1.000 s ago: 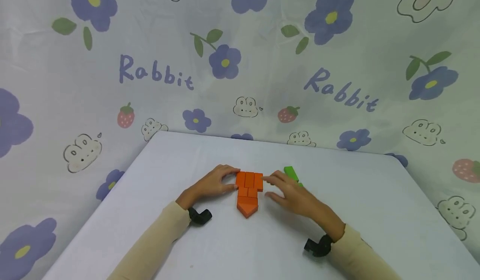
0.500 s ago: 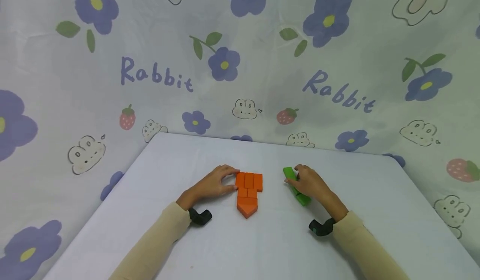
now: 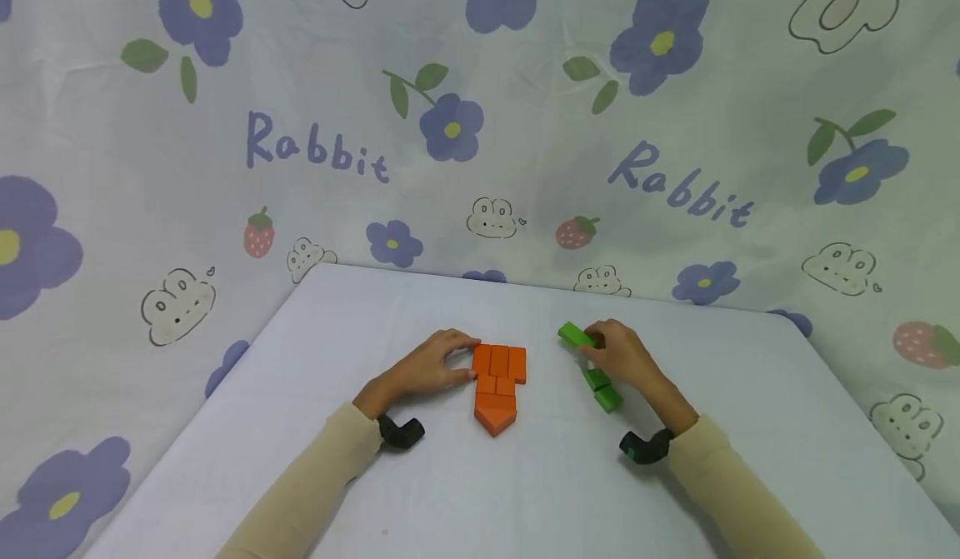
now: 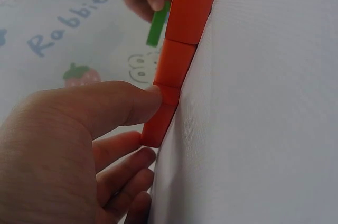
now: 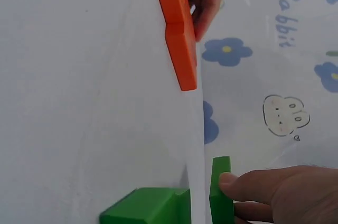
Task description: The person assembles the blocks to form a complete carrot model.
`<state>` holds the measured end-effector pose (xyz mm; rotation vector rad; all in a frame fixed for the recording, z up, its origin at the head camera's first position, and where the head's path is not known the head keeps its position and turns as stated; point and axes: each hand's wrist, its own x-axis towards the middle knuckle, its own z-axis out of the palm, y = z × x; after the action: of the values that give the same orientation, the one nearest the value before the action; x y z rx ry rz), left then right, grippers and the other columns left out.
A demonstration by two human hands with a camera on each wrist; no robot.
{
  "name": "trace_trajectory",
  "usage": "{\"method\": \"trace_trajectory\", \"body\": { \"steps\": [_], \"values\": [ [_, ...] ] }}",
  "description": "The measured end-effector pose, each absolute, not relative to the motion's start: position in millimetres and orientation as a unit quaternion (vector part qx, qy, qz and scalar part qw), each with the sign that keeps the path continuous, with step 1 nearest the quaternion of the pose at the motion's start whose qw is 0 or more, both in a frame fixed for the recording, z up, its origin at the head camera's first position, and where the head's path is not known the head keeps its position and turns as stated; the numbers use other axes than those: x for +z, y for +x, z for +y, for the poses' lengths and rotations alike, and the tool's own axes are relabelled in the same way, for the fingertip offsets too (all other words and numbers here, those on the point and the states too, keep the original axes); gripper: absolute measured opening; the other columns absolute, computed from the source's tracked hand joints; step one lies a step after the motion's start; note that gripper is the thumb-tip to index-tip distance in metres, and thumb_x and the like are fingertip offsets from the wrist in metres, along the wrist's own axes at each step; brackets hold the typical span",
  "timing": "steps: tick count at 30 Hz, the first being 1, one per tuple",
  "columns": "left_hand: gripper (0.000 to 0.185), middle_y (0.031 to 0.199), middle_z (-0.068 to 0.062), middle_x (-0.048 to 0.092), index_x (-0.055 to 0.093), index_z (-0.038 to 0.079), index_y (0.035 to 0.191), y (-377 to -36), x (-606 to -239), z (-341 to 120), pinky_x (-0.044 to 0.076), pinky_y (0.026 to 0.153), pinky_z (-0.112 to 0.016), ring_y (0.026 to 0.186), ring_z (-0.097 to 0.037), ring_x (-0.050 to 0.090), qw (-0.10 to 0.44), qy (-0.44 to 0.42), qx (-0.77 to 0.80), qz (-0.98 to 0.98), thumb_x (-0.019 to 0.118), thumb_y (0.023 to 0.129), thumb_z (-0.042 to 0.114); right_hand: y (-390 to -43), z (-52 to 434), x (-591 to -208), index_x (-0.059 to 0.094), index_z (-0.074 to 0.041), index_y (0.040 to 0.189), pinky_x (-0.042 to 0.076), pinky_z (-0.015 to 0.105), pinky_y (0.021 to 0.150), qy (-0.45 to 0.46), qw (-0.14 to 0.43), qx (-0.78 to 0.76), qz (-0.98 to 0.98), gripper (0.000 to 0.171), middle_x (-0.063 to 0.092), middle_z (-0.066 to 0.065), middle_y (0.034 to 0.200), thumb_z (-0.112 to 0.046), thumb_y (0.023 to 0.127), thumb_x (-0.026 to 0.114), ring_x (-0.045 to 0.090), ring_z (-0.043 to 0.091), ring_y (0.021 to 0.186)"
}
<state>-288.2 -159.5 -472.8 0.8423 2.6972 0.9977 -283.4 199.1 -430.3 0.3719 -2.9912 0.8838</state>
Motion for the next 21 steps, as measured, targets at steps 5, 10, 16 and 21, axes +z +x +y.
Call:
{"method": "trace_trajectory", "body": {
  "steps": [5,10,16,21],
  "values": [
    [0.060,0.147,-0.003,0.052,0.053,0.018,0.145,-288,-473,-160,0.036,0.116,-0.054,0.139,-0.026,0.042,0.071,0.283,0.330,0.898,0.069,0.092,0.042,-291,190,-421,0.066,0.001,0.122,0.053,0.033,0.077,0.143,0.004,0.279,-0.950,0.035,0.065,0.011,0.104,-0.017,0.093,0.071,0.060,0.021,0.093],
    [0.059,0.146,-0.003,0.053,0.054,0.019,0.144,-288,-472,-158,0.036,0.116,-0.054,0.139,-0.026,0.043,0.067,0.285,0.331,0.897,0.070,0.092,0.040,-299,175,-409,0.067,-0.001,0.123,0.055,0.036,0.082,0.167,0.013,0.288,-0.943,0.035,0.066,0.011,0.108,-0.018,0.092,0.072,0.060,0.022,0.094],
    [0.060,0.145,-0.004,0.053,0.054,0.018,0.144,-288,-472,-157,0.036,0.115,-0.054,0.138,-0.027,0.043,0.072,0.289,0.335,0.894,0.069,0.092,0.041,-303,157,-396,0.068,-0.001,0.121,0.055,0.036,0.083,0.199,0.012,0.294,-0.935,0.033,0.066,0.012,0.108,-0.017,0.092,0.073,0.058,0.022,0.092],
    [0.059,0.142,-0.005,0.055,0.055,0.016,0.143,-287,-471,-158,0.037,0.115,-0.053,0.136,-0.027,0.045,0.069,0.291,0.332,0.895,0.070,0.091,0.039,-306,138,-395,0.068,-0.002,0.121,0.055,0.034,0.083,0.226,0.002,0.286,-0.931,0.033,0.066,0.010,0.107,-0.018,0.092,0.073,0.058,0.020,0.092]
  ]
}}
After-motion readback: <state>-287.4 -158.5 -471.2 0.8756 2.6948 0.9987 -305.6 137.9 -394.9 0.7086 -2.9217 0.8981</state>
